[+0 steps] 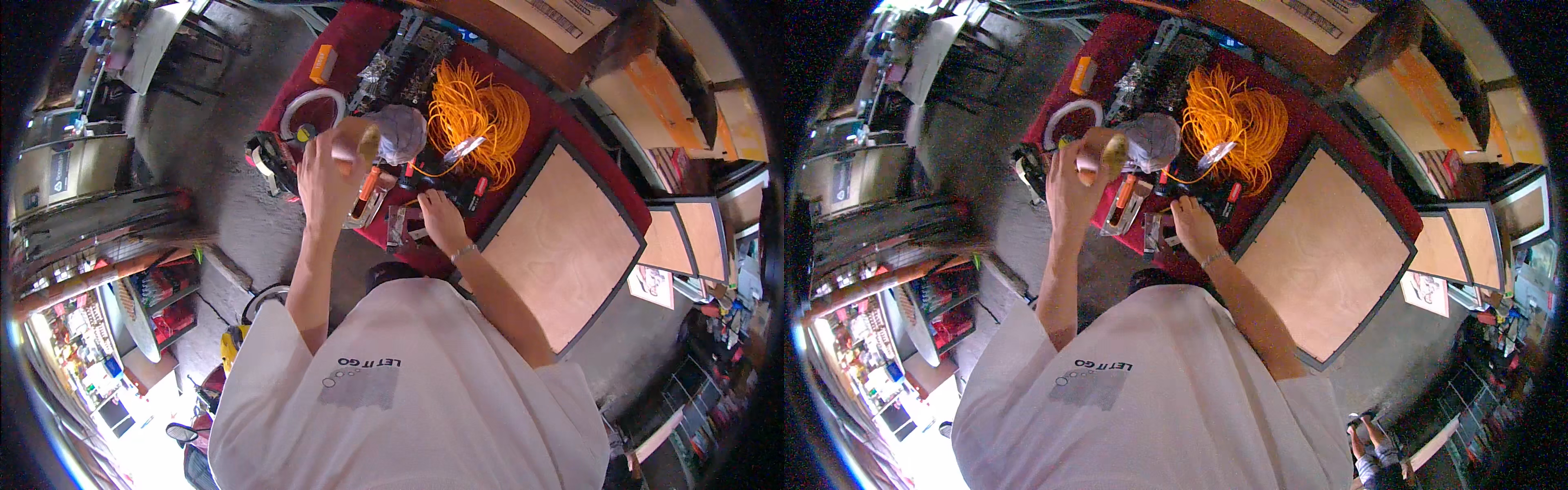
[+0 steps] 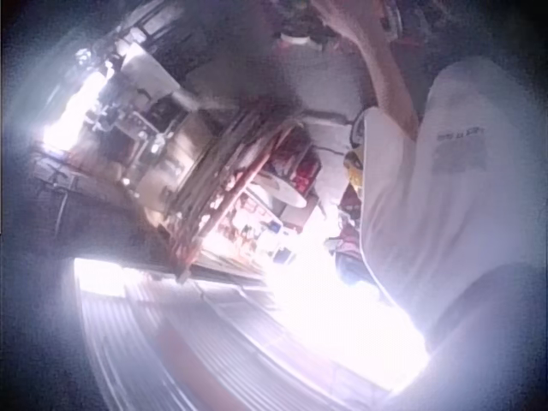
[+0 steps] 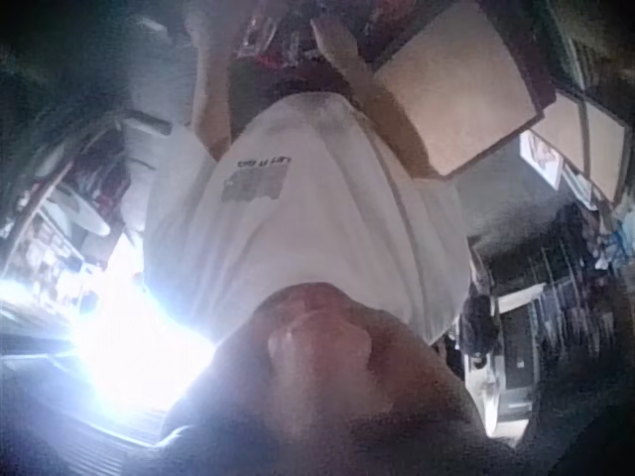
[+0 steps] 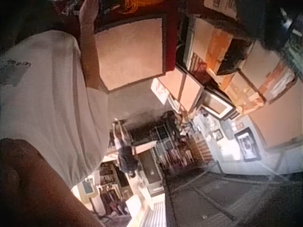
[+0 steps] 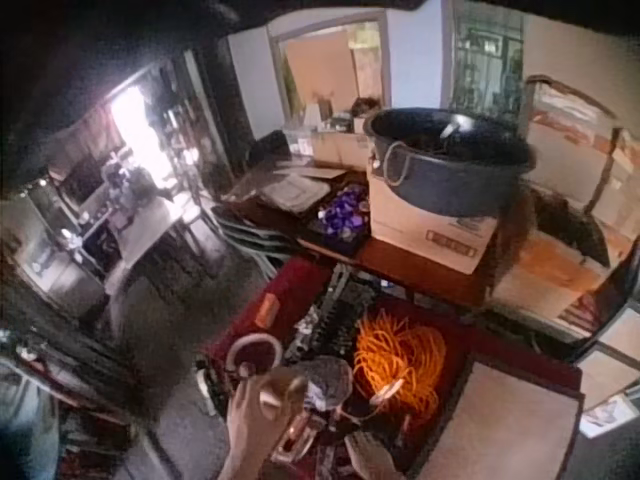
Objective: The person cleans a glass pane with a spray bottle and cloth, then places a printed photo into a picture frame. They secure the backboard using a staple gun and attach hanging hardware to the back of the frame.
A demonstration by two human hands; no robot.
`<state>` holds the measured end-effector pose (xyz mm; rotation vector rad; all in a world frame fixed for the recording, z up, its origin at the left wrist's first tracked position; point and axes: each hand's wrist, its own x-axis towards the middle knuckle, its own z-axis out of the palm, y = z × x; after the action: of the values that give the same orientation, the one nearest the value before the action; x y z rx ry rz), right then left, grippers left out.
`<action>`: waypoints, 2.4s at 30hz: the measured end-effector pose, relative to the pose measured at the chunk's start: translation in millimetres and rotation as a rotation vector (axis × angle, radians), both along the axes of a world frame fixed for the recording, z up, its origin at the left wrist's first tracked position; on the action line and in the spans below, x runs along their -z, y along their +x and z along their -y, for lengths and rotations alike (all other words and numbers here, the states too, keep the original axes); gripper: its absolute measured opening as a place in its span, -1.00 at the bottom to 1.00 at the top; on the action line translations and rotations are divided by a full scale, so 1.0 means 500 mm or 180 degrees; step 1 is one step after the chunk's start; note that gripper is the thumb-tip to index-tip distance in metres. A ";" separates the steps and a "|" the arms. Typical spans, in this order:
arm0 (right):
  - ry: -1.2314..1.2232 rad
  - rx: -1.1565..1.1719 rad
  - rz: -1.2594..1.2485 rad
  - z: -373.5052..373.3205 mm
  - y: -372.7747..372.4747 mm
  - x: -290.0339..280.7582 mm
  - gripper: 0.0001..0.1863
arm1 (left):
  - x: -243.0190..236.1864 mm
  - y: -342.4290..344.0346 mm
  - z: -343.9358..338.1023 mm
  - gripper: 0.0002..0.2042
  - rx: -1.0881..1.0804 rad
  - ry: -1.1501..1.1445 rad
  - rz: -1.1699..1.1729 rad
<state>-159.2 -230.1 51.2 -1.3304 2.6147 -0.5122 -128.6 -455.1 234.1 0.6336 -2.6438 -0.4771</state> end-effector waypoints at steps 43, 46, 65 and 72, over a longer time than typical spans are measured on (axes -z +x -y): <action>-0.3239 0.1444 0.3507 -0.607 0.297 -0.366 -0.46 | 0.040 0.079 -0.496 -0.31 0.4172 0.4478 0.2093; -0.2989 0.2294 0.3484 -0.625 0.396 -0.405 -0.52 | 0.014 0.063 -0.586 -0.24 0.4850 0.3708 0.1890; -0.2386 0.3884 0.0923 -0.855 0.479 -0.324 -0.68 | 0.061 0.098 -1.020 -0.93 0.2443 0.3347 0.1081; -0.2013 0.4598 0.2848 -0.915 0.769 -0.133 -0.61 | 0.057 -0.153 -1.083 -0.87 0.1852 0.2128 -0.0027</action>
<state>225.2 227.5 117.8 0.9102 2.1133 -1.6287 -205.2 86.3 205.8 -0.0016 -2.6041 -1.5544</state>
